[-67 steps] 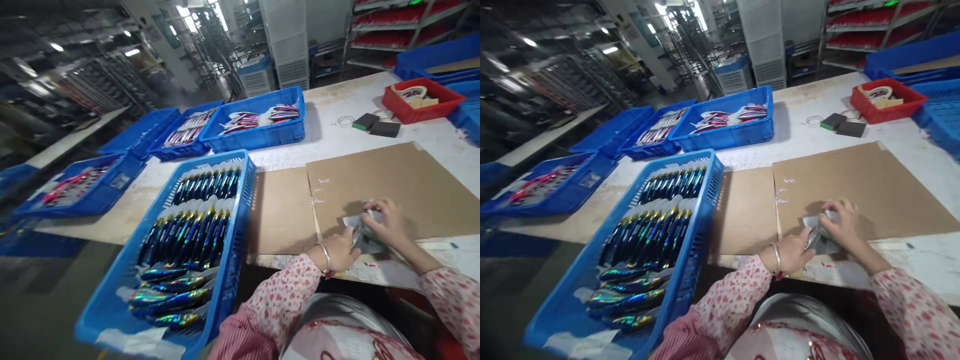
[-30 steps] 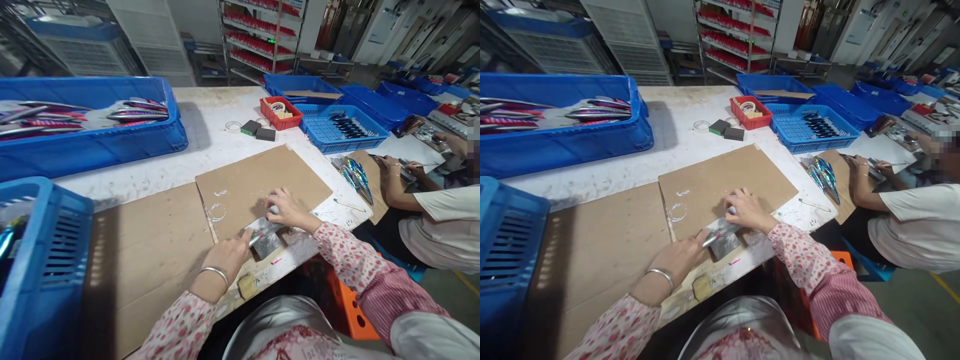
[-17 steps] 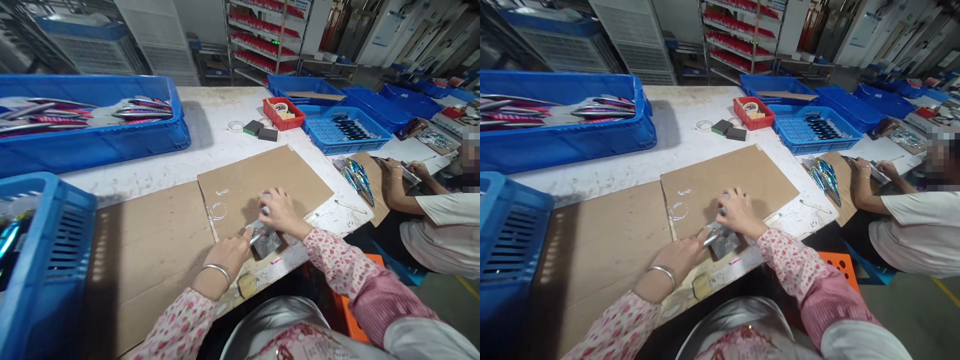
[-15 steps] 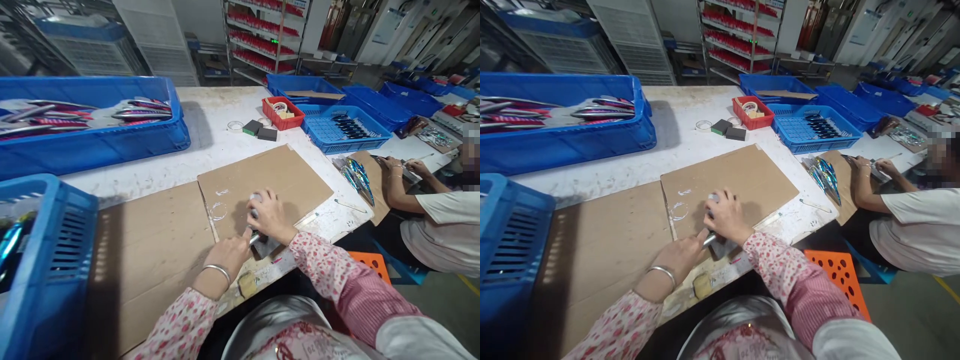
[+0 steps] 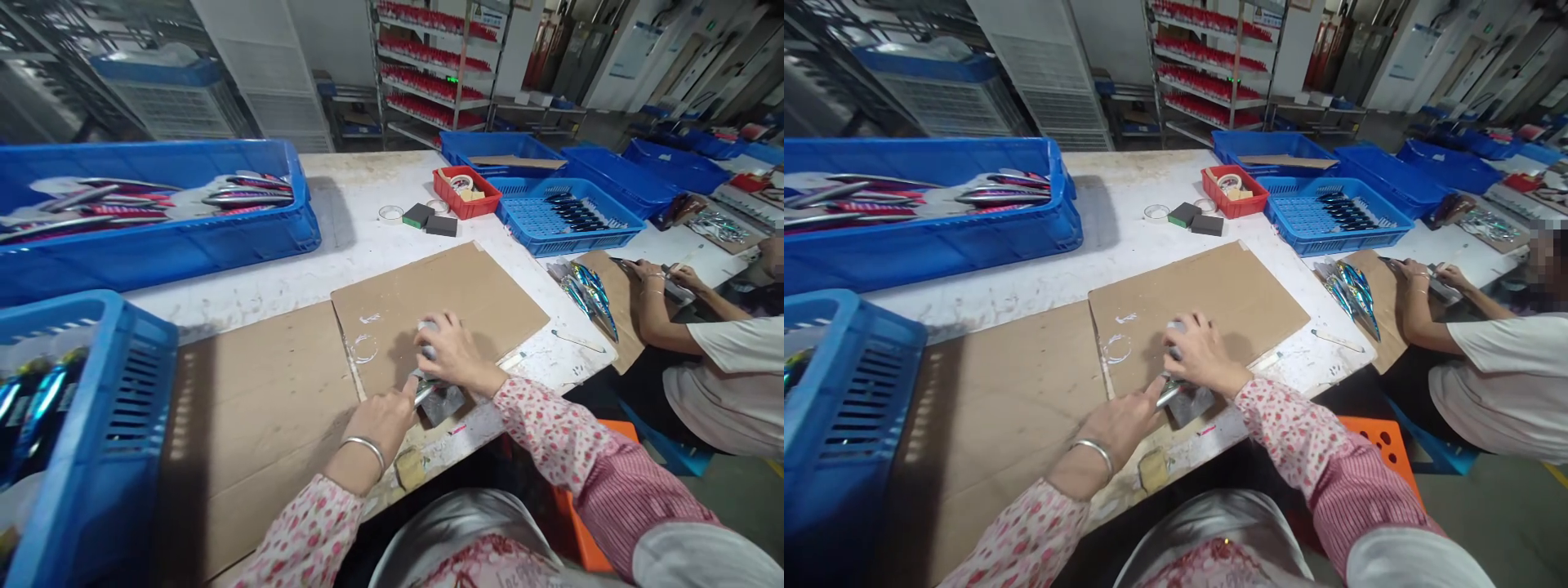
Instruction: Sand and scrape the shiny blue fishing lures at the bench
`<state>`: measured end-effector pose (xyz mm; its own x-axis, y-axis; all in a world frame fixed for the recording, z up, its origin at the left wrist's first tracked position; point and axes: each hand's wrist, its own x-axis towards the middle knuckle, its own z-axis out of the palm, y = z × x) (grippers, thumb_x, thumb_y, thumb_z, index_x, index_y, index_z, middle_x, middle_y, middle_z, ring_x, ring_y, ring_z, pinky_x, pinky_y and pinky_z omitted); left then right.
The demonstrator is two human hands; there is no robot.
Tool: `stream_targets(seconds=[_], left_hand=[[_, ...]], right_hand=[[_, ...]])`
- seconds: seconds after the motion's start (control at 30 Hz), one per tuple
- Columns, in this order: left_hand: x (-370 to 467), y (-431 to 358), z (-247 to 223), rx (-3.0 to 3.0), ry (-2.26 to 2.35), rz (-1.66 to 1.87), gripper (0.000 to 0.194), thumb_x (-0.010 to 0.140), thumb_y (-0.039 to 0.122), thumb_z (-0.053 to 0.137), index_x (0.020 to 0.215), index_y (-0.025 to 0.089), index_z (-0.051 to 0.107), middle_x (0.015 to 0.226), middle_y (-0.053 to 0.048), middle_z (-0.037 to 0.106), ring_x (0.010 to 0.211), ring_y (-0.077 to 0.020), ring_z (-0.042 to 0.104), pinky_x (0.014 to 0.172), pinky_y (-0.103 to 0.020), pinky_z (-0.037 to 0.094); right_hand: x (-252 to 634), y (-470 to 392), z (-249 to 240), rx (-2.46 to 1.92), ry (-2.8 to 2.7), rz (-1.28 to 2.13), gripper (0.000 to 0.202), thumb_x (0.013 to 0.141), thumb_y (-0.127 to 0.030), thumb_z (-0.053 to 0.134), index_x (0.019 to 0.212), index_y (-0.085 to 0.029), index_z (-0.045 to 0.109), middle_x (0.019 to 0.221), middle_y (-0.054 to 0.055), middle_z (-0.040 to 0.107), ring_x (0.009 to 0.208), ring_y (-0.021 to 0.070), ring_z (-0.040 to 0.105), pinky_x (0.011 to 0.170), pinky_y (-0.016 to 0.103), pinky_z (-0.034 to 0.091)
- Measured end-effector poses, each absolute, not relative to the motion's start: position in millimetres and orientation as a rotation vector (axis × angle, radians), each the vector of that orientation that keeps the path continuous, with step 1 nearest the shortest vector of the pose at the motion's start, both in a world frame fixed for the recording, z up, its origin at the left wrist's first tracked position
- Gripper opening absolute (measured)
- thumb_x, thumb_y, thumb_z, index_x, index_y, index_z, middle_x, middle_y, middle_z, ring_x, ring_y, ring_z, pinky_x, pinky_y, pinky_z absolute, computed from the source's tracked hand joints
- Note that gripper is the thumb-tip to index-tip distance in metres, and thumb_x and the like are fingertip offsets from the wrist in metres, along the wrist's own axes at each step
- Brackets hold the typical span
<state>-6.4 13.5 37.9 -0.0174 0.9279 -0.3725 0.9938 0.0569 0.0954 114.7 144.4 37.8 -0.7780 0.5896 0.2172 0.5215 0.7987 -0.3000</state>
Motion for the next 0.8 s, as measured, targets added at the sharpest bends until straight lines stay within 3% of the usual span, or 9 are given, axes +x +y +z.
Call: stream_targets(seconds=[0.1, 0.33, 0.6, 0.8], left_hand=[[-7.1, 12.5, 35.2, 1.917, 2.020, -0.240, 0.049, 0.092, 0.024, 0.043, 0.140, 0.015, 0.040, 0.094, -0.015, 0.071, 0.083, -0.0315, 0.070, 0.070, -0.038, 0.051], [-5.9, 12.3, 32.3, 1.918, 1.997, -0.335, 0.047, 0.094, 0.027, 0.042, 0.140, 0.015, 0.037, 0.096, -0.016, 0.070, 0.088, -0.0283, 0.070, 0.074, -0.037, 0.054], [-5.8, 12.4, 28.6, 1.932, 2.027, -0.337, 0.048, 0.095, 0.025, 0.039, 0.141, 0.012, 0.035, 0.093, -0.016, 0.070, 0.087, -0.0291, 0.070, 0.072, -0.039, 0.054], [3.8, -1.1, 31.6, 1.815, 2.171, -0.185, 0.052, 0.096, 0.039, 0.038, 0.143, 0.016, 0.034, 0.105, -0.014, 0.067, 0.088, -0.0267, 0.069, 0.073, -0.037, 0.053]], right_hand=[[121.4, 148.7, 37.9, -0.909, -2.721, 0.379, 0.013, 0.079, -0.028, 0.064, 0.091, -0.025, 0.064, 0.114, 0.006, 0.054, 0.105, 0.0250, 0.042, 0.087, 0.038, 0.041], [123.8, 142.2, 18.6, -0.796, -2.467, 0.311, 0.016, 0.079, -0.027, 0.065, 0.094, -0.022, 0.066, 0.118, 0.009, 0.050, 0.115, 0.0270, 0.040, 0.098, 0.041, 0.037], [127.0, 137.9, 10.2, -0.877, -2.378, 0.337, 0.016, 0.075, -0.027, 0.067, 0.090, -0.022, 0.066, 0.117, 0.009, 0.052, 0.113, 0.0267, 0.042, 0.098, 0.040, 0.038], [134.1, 151.0, 12.4, -0.926, -2.188, 0.348, 0.016, 0.075, -0.026, 0.067, 0.090, -0.021, 0.067, 0.114, 0.009, 0.052, 0.112, 0.0251, 0.044, 0.099, 0.037, 0.038]])
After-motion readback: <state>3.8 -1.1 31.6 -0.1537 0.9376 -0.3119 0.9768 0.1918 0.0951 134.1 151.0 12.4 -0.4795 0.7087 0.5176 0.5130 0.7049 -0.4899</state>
